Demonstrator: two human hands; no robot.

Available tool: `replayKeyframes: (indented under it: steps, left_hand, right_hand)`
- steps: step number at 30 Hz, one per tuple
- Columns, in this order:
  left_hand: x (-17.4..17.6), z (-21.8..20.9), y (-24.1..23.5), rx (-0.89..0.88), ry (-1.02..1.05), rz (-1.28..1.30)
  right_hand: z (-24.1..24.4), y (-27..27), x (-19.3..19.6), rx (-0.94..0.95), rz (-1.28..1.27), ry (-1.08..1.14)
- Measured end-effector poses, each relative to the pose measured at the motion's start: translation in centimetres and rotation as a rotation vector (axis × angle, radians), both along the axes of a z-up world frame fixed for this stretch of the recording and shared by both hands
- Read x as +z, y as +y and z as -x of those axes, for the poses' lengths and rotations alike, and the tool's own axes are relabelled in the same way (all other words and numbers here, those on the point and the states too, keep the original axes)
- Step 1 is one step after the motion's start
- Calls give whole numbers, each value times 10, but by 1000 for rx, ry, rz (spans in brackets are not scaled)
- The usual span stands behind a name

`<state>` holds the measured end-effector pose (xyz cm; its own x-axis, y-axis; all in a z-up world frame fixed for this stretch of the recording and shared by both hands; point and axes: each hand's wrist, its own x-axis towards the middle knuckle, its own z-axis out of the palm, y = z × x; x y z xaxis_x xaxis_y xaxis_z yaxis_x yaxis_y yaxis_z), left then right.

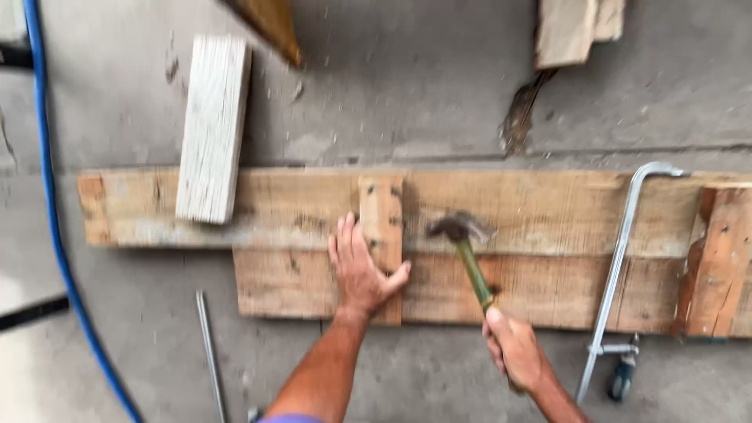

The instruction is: The person hammers nails into a small wooden block to attach it to a larger wooden plank. They use a hammer to drive the nails in and a clamp to hold the wood in place. The person then removes the clamp and picks up another piece of wood.

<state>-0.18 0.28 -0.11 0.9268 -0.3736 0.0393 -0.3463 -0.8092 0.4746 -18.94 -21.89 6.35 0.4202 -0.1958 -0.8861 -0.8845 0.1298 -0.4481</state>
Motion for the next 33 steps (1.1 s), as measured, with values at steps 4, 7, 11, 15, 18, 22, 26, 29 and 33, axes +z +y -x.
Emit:
replayKeyframes:
  steps: [4, 7, 11, 15, 18, 22, 26, 29, 33]
  left_hand:
    - [-15, -5, 5, 5, -78, -22]
    - [-16, -9, 1, 21, -95, 19]
    - [-15, 5, 9, 71, -21, 46]
    - [-15, -2, 7, 80, -39, 165]
    - [-17, 3, 12, 74, -85, 193]
    - [-16, 11, 34, 129, -74, 133]
    - [-13, 15, 54, 70, -63, 67]
    - [-12, 20, 59, 48, -59, 46]
    - [-17, 18, 61, 30, -55, 26]
  right_hand:
    - [-6, 19, -3, -126, -37, -59]
    - [-8, 21, -6, -80, 24, 7]
    - [5, 27, -13, 34, 153, -59]
    - [-3, 36, -13, 72, 313, -174]
    - [5, 43, -25, 71, 327, -162]
    - [-2, 50, -16, 15, 288, -126]
    - [-3, 57, -15, 25, 311, -120]
    - [3, 61, -17, -1, 320, -117]
    - [-1, 68, -9, -38, 297, -173]
